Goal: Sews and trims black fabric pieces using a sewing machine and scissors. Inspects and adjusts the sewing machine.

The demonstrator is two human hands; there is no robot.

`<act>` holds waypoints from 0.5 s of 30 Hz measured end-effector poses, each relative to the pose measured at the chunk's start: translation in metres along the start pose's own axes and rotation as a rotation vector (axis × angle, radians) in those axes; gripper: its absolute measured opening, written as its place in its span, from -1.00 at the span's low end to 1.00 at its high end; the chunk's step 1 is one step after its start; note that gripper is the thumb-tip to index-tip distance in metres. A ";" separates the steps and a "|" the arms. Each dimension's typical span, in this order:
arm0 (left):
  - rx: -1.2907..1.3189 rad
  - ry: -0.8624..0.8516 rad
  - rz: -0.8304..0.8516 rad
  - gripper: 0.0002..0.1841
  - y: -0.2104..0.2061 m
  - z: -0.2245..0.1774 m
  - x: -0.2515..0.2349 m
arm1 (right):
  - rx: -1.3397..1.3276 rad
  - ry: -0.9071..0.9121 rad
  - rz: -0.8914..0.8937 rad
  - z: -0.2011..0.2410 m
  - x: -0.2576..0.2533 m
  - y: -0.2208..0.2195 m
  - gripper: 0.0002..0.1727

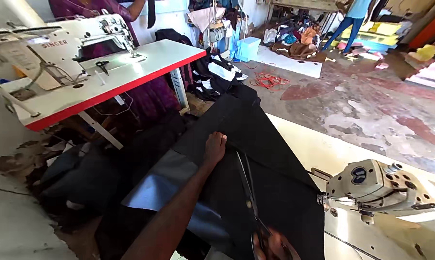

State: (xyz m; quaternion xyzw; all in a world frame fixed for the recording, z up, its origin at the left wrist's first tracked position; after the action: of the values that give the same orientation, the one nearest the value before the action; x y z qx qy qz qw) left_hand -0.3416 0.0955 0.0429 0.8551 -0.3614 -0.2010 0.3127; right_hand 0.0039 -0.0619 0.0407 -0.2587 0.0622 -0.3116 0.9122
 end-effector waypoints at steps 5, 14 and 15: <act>0.005 -0.017 -0.003 -0.55 -0.001 0.001 -0.002 | -0.025 -0.059 -0.181 -0.003 -0.079 -0.007 -0.41; 0.019 0.003 0.001 -0.53 -0.001 0.003 0.000 | -0.100 -0.116 -0.214 -0.011 -0.099 -0.004 -0.42; 0.021 0.001 0.003 -0.53 0.000 0.003 0.000 | -0.106 -0.118 -0.211 -0.012 -0.100 -0.004 -0.42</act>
State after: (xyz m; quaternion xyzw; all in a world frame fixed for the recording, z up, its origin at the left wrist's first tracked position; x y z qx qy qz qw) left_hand -0.3435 0.0948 0.0403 0.8579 -0.3645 -0.1962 0.3044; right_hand -0.0810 -0.0099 0.0276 -0.3294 -0.0026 -0.3865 0.8615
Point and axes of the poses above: each hand's wrist, its own x-axis away from the middle knuckle, its own y-axis out of the back of the hand, z = x × y, the point moved 8 cm from there along -x, towards the middle knuckle, and after that the axes turned 15 degrees about y, right-handed, at the moved point
